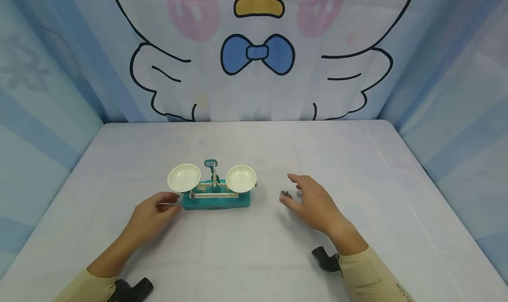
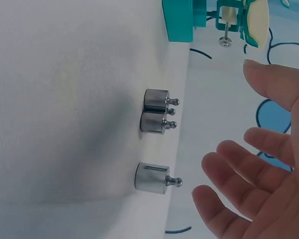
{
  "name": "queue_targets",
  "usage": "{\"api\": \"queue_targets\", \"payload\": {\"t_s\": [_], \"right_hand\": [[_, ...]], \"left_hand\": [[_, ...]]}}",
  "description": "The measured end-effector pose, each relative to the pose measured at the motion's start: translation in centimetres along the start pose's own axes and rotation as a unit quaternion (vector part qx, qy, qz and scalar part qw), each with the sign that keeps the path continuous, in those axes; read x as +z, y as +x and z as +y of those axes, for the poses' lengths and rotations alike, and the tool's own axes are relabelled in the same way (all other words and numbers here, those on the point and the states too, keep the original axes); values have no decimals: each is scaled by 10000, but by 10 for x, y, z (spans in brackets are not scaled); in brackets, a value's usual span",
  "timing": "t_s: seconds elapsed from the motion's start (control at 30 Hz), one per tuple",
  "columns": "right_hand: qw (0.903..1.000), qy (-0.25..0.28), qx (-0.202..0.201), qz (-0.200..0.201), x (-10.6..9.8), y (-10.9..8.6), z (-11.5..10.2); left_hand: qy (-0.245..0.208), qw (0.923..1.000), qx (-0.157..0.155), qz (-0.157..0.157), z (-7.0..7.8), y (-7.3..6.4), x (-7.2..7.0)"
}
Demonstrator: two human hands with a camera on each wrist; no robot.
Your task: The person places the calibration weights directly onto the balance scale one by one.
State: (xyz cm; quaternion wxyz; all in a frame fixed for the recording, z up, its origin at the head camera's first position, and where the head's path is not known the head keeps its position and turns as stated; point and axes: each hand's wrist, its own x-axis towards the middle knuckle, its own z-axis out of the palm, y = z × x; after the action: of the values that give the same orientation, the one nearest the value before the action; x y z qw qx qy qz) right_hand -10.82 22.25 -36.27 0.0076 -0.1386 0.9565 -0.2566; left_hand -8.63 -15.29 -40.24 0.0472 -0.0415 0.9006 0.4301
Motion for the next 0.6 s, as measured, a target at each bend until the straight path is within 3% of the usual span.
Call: {"api": "queue_targets", "payload": {"t_s": [0.3, 0.6], "right_hand": [[9999, 46, 84, -60, 4, -1, 6], [10000, 31, 20, -49, 5, 0, 8]], "left_hand": [[28, 10000, -28, 47, 5, 13, 12], [-65, 9999, -44, 153, 8, 17, 19]]}}
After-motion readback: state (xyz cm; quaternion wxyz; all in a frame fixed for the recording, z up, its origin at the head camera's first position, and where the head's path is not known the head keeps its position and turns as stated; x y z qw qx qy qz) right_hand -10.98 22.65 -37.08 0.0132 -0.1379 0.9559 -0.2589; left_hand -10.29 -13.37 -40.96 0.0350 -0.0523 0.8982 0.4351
